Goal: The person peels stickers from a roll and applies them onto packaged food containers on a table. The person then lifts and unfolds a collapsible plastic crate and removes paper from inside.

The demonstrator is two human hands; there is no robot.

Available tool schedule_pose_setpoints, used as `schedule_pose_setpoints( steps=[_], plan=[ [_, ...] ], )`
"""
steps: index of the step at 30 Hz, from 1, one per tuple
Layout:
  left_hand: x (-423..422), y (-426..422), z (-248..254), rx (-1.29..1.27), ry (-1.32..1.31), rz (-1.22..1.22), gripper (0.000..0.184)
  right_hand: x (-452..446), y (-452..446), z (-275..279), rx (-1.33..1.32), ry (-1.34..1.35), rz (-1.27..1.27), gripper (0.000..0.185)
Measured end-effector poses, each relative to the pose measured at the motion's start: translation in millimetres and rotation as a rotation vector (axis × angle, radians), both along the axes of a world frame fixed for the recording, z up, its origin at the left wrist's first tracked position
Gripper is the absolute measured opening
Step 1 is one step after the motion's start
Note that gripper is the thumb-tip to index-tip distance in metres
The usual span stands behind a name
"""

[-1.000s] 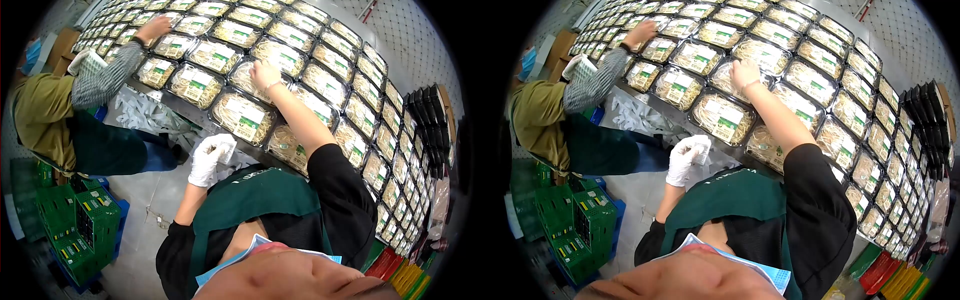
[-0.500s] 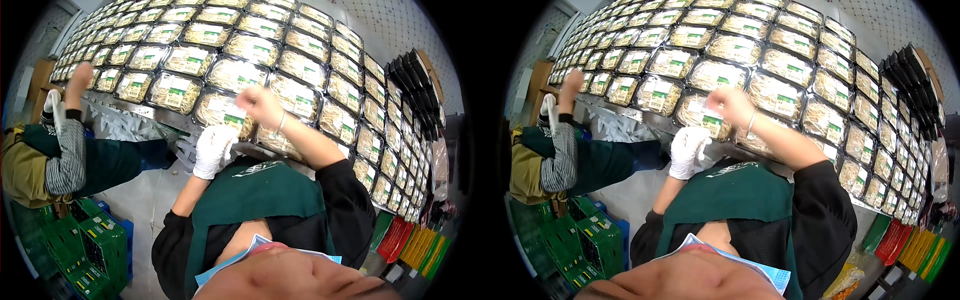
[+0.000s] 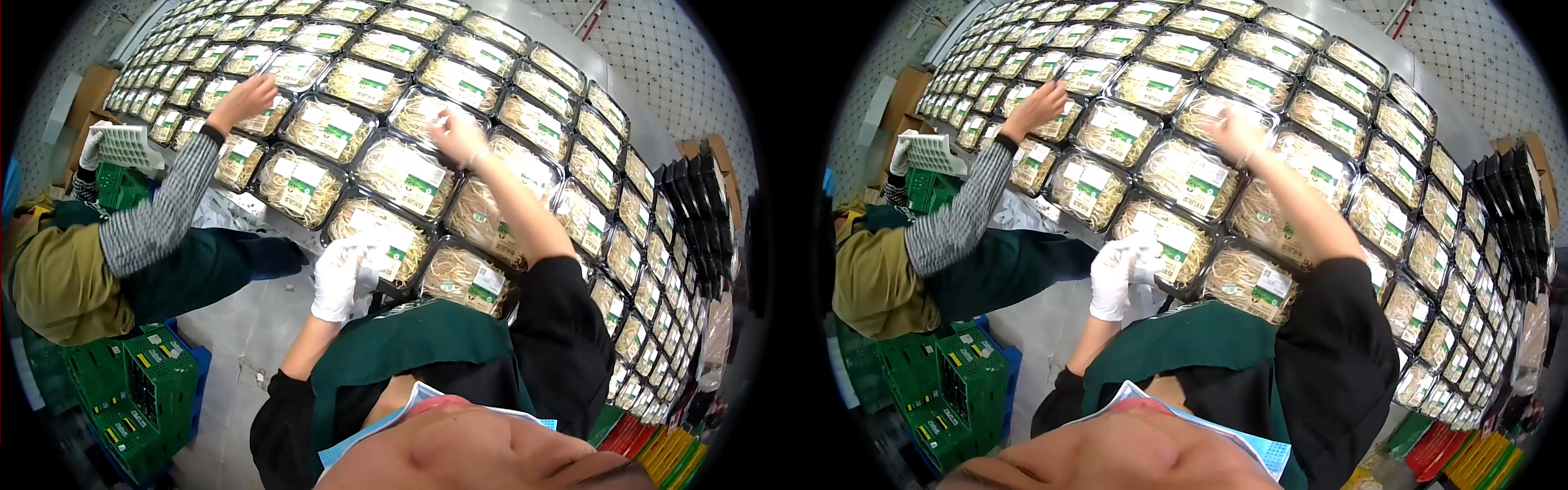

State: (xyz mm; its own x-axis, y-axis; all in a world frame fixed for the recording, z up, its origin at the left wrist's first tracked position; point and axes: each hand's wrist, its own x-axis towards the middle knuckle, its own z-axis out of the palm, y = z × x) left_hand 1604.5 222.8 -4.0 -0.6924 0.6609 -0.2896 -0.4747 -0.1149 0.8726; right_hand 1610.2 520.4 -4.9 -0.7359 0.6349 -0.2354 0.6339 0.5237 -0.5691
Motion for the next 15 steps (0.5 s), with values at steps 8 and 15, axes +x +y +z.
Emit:
schedule_pose_setpoints(
  steps=[8,15],
  plan=[
    [-5.9,47.4,28.3,0.069,0.239,0.1,0.011,31.7,-81.0,29.8,-0.19,0.829,0.634,0.014],
    [-21.4,32.7,2.9,-0.104,0.307,-0.078,0.018,-89.1,132.1,-42.5,0.418,0.17,-0.106,0.034]
  ],
)
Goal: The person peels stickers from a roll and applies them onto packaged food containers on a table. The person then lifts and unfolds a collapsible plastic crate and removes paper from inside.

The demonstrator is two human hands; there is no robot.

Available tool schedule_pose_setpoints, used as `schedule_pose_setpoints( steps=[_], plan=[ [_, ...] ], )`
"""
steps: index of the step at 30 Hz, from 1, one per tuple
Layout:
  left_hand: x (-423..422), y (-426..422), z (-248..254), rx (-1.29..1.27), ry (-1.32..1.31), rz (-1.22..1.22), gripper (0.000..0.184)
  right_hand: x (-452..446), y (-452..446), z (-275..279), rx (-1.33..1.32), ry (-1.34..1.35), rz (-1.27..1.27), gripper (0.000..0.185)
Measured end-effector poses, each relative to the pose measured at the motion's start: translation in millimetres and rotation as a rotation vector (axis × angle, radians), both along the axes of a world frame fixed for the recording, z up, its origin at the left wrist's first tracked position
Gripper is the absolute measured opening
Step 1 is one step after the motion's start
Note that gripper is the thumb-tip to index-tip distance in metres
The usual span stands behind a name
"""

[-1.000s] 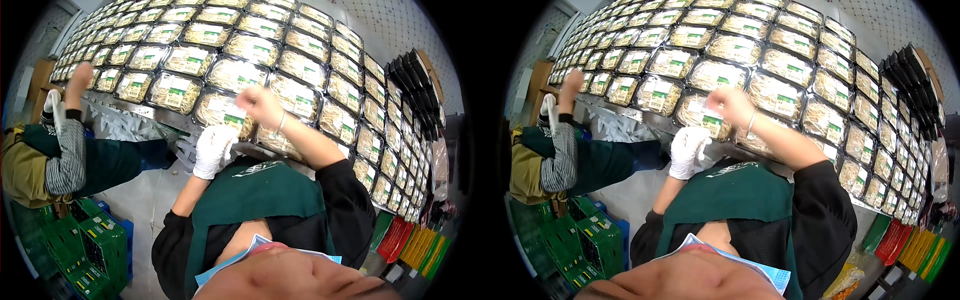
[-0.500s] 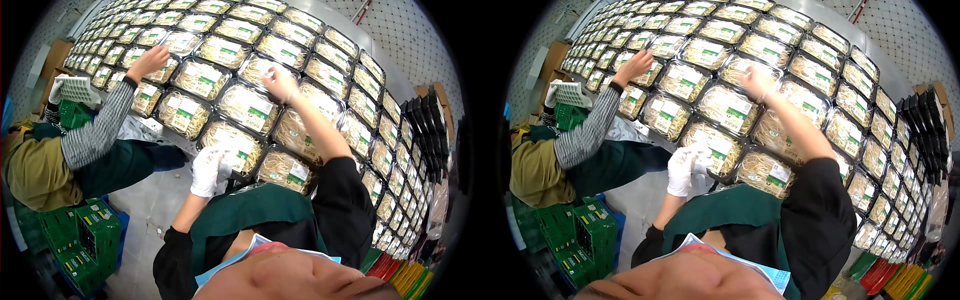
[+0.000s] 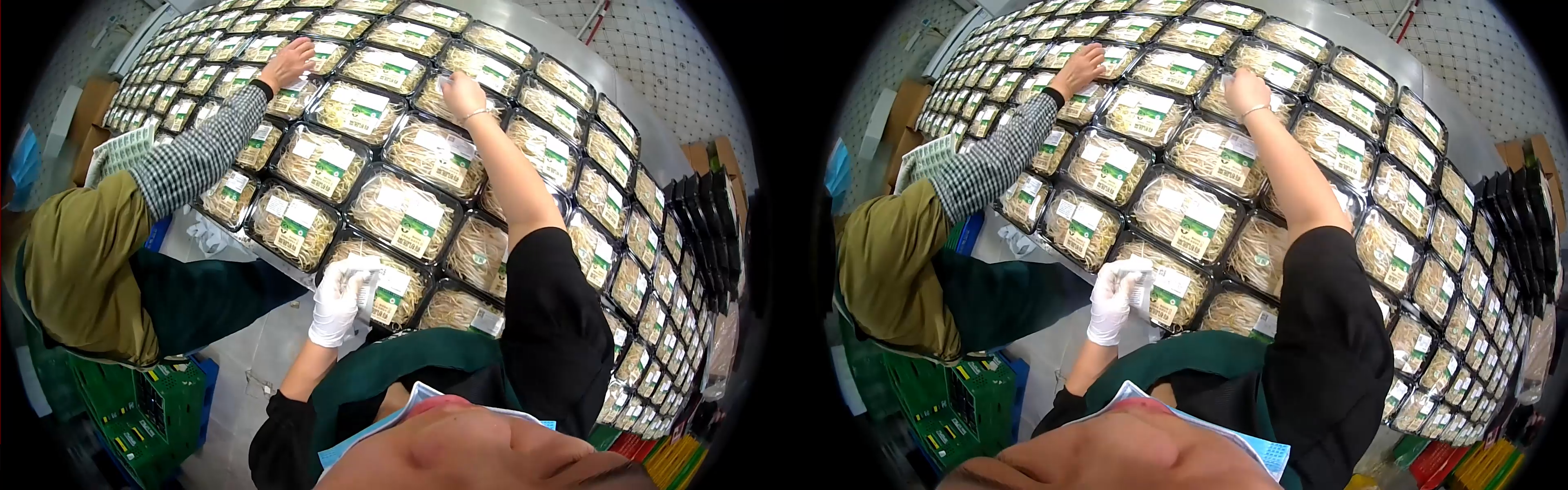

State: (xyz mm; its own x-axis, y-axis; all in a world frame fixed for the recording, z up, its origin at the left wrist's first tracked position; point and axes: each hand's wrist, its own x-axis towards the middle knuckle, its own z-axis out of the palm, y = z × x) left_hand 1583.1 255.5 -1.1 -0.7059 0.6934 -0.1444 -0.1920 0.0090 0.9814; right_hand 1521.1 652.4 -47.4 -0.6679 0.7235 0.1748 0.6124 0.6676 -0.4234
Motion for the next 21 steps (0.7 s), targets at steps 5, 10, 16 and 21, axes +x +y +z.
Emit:
schedule_pose_setpoints(
  steps=[5,10,16,21],
  plan=[
    [-12.9,7.1,8.7,0.049,-0.105,-0.071,0.024,15.4,1.3,11.4,0.341,-0.286,-0.106,0.041],
    [-16.3,29.3,8.4,0.065,-0.133,0.184,0.012,55.2,-105.9,47.6,-0.612,0.054,0.517,0.046],
    [-12.4,46.4,7.6,0.204,-0.069,0.227,0.005,97.3,-188.3,68.8,-0.589,0.449,0.913,0.019],
    [-23.7,33.7,-8.6,-0.041,-0.121,0.07,0.017,9.0,-6.4,47.7,-0.15,0.197,0.165,0.029]
  ],
)
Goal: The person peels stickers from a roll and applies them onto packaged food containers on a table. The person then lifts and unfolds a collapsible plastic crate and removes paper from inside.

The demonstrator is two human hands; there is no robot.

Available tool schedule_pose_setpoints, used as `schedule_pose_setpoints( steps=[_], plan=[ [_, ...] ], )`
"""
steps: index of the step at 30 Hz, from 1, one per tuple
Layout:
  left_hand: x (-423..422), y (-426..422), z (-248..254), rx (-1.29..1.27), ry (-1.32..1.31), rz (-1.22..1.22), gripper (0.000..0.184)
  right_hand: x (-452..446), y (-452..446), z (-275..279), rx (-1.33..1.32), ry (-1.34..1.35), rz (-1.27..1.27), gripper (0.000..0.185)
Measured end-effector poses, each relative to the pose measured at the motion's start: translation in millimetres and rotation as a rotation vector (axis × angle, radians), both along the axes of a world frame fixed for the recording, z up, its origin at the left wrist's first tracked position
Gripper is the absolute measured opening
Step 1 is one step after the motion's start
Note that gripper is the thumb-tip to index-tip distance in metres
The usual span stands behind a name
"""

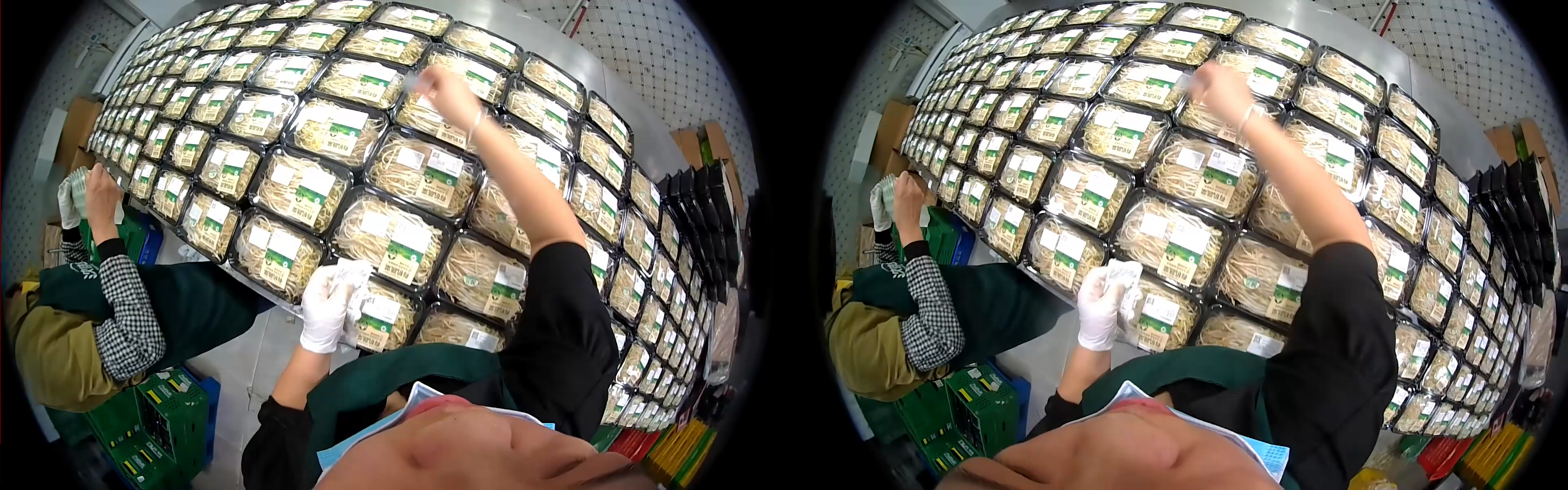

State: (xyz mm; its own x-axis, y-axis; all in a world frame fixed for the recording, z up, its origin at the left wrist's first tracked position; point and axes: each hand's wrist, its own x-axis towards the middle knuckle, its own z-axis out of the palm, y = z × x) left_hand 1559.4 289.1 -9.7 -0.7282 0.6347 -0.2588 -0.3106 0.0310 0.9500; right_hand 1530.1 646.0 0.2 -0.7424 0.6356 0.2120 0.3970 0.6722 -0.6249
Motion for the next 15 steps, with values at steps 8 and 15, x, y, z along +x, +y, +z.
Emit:
schedule_pose_setpoints(
  steps=[8,15],
  plan=[
    [-12.7,3.6,7.7,-0.005,-0.124,-0.103,0.024,-27.1,121.7,-46.2,0.508,-0.425,-0.364,0.033],
    [-26.9,29.6,22.1,0.041,-0.1,-0.005,0.022,14.5,-31.0,-5.9,-0.679,-0.12,0.393,0.035]
  ],
)
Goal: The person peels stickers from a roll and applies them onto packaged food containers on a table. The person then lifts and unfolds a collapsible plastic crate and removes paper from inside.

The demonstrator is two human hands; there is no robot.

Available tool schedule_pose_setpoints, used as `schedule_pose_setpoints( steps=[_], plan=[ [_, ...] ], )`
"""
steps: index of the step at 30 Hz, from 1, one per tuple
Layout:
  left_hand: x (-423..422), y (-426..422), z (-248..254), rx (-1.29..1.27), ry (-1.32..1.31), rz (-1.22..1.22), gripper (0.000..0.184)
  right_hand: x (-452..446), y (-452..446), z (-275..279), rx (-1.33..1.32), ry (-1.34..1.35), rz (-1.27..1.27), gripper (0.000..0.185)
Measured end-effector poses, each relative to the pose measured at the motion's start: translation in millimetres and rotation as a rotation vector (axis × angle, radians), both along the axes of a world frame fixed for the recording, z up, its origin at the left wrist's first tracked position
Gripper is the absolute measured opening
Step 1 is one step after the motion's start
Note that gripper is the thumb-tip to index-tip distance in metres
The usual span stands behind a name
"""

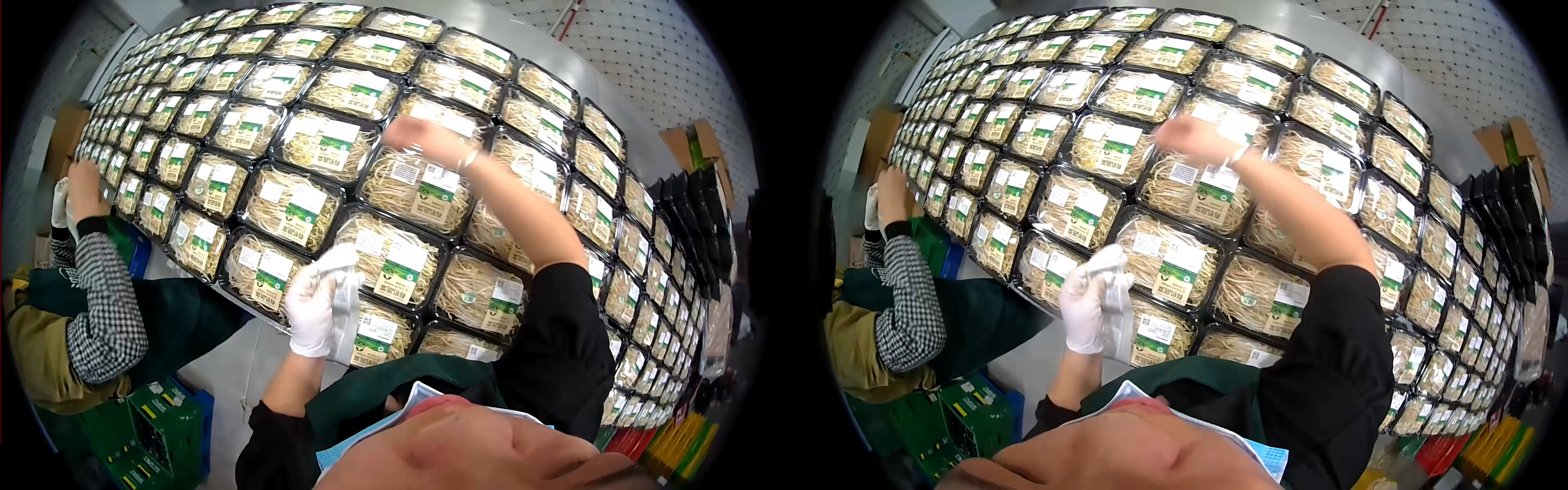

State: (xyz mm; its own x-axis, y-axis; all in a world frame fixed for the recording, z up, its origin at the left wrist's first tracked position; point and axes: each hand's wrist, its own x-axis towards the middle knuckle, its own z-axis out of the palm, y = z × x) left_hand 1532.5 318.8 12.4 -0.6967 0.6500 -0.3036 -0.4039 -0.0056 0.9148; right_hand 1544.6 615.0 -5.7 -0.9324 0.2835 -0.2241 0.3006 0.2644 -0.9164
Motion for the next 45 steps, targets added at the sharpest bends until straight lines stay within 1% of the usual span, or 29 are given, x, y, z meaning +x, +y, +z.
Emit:
schedule_pose_setpoints(
  steps=[1,2,3,4,6,7,8,10,11,12,13,14,16,18,22,24,26,28,29,30,34,35,37,38,39,40,42,44,45],
  plan=[
    [-0.6,5.3,-3.0,0.063,-0.047,0.065,0.014,13.0,-43.4,13.7,0.114,0.074,0.225,0.036],
    [-0.6,10.5,-6.1,0.125,-0.093,0.13,0.008,26.7,-76.1,19.7,-0.038,0.134,0.374,0.037],
    [-0.8,13.5,-2.5,0.115,-0.112,0.178,0.005,34.8,-101.9,20.1,-0.023,0.205,0.342,0.035],
    [-3.1,10.8,-22.6,0.308,-0.047,0.181,0.009,39.6,-119.7,20.3,-0.007,0.277,0.311,0.033],
    [-7.5,14.9,-25.8,0.336,0.065,0.239,0.006,41.4,-133.6,23.0,-0.17,0.205,0.128,0.024],
    [-10.5,20.0,-23.0,0.233,0.128,0.219,0.004,39.9,-133.9,16.2,-0.04,0.417,0.062,0.015],
    [-12.6,26.6,-17.8,0.128,0.19,0.198,0.003,35.4,-123.4,15.4,0.094,0.509,0.044,0.012],
    [-18.6,40.9,-17.5,0.062,0.03,0.065,0.004,11.3,-73.1,11.6,0.359,0.459,-0.112,0.009],
    [-19.8,49.7,-20.8,0.03,0.241,-0.035,0.009,-4.8,-40.5,34.5,0.296,0.205,-0.328,0.015],
    [-22.0,60.0,-25.4,0.001,0.451,-0.133,0.014,-25.8,25.7,19.2,0.385,0.294,-0.31,0.02],
    [-32.0,63.8,-53.6,-0.028,1.076,-0.202,0.024,-39.8,73.6,22.0,0.465,0.106,-0.519,0.026],
    [-31.0,68.4,-61.1,-0.029,1.115,-0.277,0.024,-47.9,115.9,34.9,0.414,-0.134,-0.631,0.033],
    [-29.4,73.8,-65.0,-0.137,1.195,-0.312,0.021,-51.1,218.1,-1.4,0.805,-0.181,-0.829,0.044],
    [-28.0,74.5,-63.9,-0.191,1.183,-0.321,0.021,-53.5,262.2,-25.2,0.84,-0.234,-0.978,0.043],
    [-31.7,75.1,-67.9,-0.143,1.121,-0.344,0.027,-64.2,293.6,-75.4,0.912,-0.221,-0.986,0.036],
    [-31.1,75.4,-66.0,-0.171,1.141,-0.377,0.029,-65.2,288.6,-89.7,1.325,-0.366,-0.912,0.032],
    [-29.2,75.0,-65.6,-0.185,1.134,-0.391,0.029,-62.8,268.5,-79.7,1.321,-0.494,-0.907,0.032],
    [-28.6,75.3,-63.3,-0.182,1.143,-0.388,0.03,-56.4,267.9,-82.9,1.593,-0.23,-1.011,0.036],
    [-28.6,74.6,-62.9,-0.185,1.139,-0.392,0.029,-53.6,268.5,-79.9,1.548,-0.281,-0.756,0.045],
    [-28.1,74.0,-62.3,-0.189,1.137,-0.398,0.029,-51.2,262.2,-65.5,1.205,-0.531,-0.473,0.052],
    [-21.4,75.1,-60.8,-0.183,1.113,-0.293,0.023,-26.5,221.0,-54.1,1.223,-0.636,-0.638,0.063],
    [-19.7,75.0,-57.6,-0.166,1.104,-0.278,0.021,-19.2,193.3,-31.8,1.065,-0.625,-0.654,0.062],
    [-19.9,73.0,-60.1,-0.157,1.092,-0.243,0.017,5.7,124.0,-31.4,0.621,-0.21,-0.598,0.04],
    [-17.6,71.9,-59.1,-0.146,1.059,-0.231,0.015,26.2,78.0,-25.7,0.454,-0.034,-0.388,0.036],
    [-18.9,70.7,-59.5,-0.159,1.074,-0.259,0.017,45.5,13.8,13.1,0.445,-0.115,-0.267,0.033],
    [-15.5,70.7,-60.2,-0.103,0.882,-0.182,0.02,70.4,-22.3,2.5,0.46,0.138,-0.115,0.034],
    [-23.7,68.6,-81.7,0.019,0.653,-0.27,0.021,108.7,-84.9,18.9,0.636,0.278,0.076,0.041],
    [-5.1,53.9,-55.9,0.087,0.278,-0.369,0.022,142.8,-133.4,26.2,0.672,0.363,0.003,0.044],
    [13.7,37.0,-18.2,0.15,0.363,-0.51,0.021,158.1,-156.8,32.2,0.662,0.392,-0.122,0.042]
  ],
)
